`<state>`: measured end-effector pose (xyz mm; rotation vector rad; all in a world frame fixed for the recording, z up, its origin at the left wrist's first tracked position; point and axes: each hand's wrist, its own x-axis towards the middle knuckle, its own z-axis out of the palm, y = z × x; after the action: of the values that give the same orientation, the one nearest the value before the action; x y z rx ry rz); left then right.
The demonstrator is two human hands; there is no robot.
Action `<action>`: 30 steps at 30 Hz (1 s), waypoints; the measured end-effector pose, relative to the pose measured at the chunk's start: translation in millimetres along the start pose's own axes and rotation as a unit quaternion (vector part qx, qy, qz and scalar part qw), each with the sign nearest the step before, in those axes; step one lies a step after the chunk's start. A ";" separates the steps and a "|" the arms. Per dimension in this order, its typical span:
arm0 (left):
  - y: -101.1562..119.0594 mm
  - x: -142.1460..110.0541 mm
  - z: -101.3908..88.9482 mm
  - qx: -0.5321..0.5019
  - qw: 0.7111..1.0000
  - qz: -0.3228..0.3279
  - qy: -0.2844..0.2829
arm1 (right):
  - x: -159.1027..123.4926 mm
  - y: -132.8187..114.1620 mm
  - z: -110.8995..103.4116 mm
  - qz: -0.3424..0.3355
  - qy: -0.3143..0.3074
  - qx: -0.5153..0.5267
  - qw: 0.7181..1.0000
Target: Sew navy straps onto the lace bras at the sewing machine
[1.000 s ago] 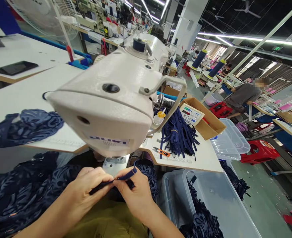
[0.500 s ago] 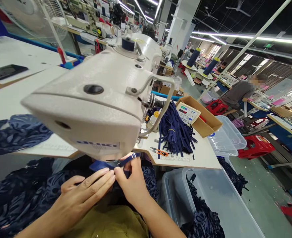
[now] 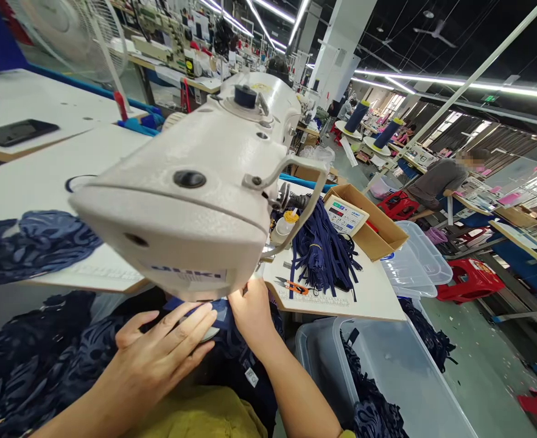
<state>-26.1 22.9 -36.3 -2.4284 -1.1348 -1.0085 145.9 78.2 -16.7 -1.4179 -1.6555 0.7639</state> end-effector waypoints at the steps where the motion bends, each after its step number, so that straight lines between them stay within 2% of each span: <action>1: 0.4 2.0 -1.2 -0.001 1.000 -0.002 -0.011 | 2.6 -0.5 1.1 -0.006 -0.001 -0.004 1.000; 3: 2.5 4.7 -3.4 -0.007 1.000 -0.024 -0.017 | 6.7 -1.5 3.5 -0.019 -0.005 0.009 1.000; 8: 10.5 8.7 -5.3 -0.023 0.997 -0.067 0.027 | 11.1 -2.2 7.7 -0.057 -0.012 0.018 0.998; 13: 14.2 10.7 -6.3 -0.055 0.992 -0.110 0.002 | 12.3 0.2 8.5 -0.058 -0.013 -0.002 0.998; 21: 11.2 3.6 0.6 -0.036 0.996 -0.079 0.022 | 10.7 -1.1 7.5 -0.052 0.006 0.018 0.998; 30: 12.9 4.7 -3.8 -0.034 0.996 -0.075 0.016 | 11.7 -0.6 7.8 -0.050 0.001 0.040 0.998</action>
<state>-16.1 15.2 -29.7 -2.3993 -1.3089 -1.1437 138.4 90.0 -17.8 -1.2710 -1.6631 0.7633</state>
